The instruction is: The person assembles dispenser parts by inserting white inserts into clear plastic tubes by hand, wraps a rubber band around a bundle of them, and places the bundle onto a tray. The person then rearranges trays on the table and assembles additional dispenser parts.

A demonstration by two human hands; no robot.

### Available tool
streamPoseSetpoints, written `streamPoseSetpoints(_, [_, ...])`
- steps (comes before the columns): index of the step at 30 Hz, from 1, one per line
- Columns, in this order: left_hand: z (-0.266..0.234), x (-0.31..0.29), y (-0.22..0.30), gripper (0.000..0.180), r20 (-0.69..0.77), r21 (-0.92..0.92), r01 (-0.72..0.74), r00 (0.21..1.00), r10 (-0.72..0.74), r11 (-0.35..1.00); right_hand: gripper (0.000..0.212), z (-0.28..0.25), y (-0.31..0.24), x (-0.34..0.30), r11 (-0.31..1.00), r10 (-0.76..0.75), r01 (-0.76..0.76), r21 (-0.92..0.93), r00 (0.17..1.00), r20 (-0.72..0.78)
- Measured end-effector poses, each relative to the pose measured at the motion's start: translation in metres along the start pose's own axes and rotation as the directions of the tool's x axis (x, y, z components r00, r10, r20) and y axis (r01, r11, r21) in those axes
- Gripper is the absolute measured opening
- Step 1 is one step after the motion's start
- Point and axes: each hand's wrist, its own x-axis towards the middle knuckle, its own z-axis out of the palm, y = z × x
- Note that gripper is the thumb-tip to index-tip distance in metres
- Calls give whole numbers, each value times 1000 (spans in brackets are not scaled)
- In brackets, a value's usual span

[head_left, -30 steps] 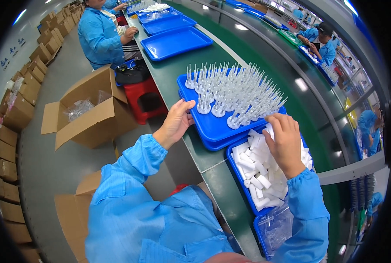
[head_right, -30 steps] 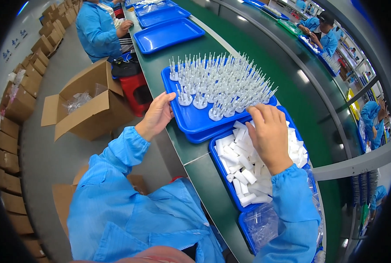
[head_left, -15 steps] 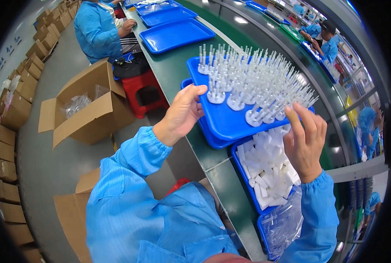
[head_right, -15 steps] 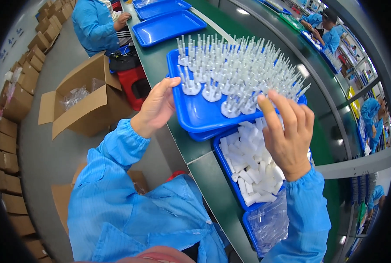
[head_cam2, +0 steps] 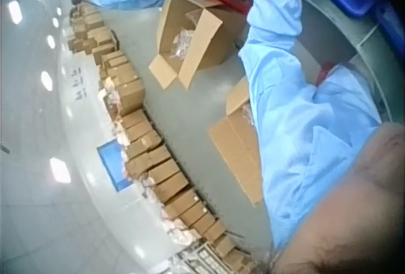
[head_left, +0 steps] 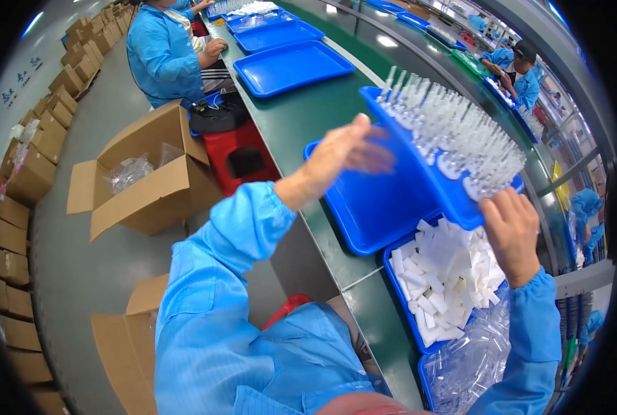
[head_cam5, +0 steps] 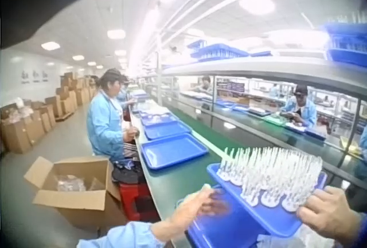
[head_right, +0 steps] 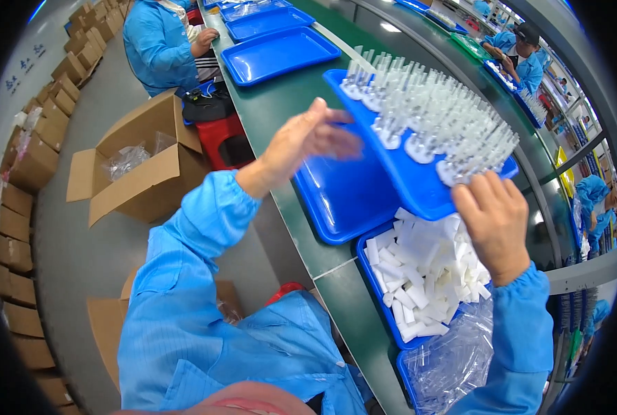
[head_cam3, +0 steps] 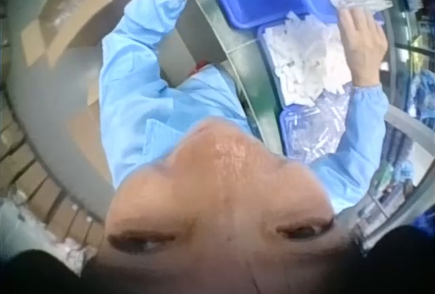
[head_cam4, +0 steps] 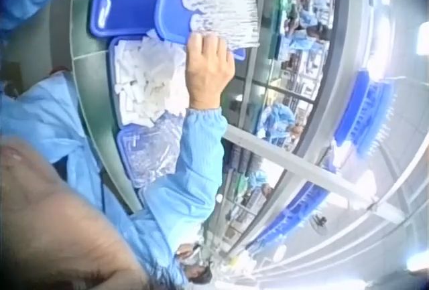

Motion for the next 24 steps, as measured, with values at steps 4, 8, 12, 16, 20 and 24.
streamPoseSetpoints(4, [-129, 63, -36, 65, 7, 998, -47, 765, 644, 45, 17, -22, 14, -24, 1000, 10, -8, -17, 998, 69])
streamPoseSetpoints(8, [-229, 84, -33, 68, -233, 856, 462, 744, 626, -231, 19, -46, 7, -41, 996, 94, -95, -1, 991, 96])
streamPoseSetpoints(12, [-247, 89, -27, 50, -474, 741, 549, 835, 279, -387, 20, -69, -3, -58, 984, 179, -178, -23, 976, 120])
streamPoseSetpoints(16, [-239, 74, -29, 17, -8, 769, 295, 892, 452, -568, 21, -90, -4, -69, 980, 196, -193, -39, 974, 115])
streamPoseSetpoints(20, [-217, 42, -22, 14, 152, 913, 108, 804, 575, -393, 21, -95, -2, -68, 977, 213, -211, -42, 974, 80])
streamPoseSetpoints(24, [-159, 19, 6, 14, 256, 944, -12, 657, 709, -330, 21, -105, 7, -74, 959, 277, -273, -74, 960, 41])
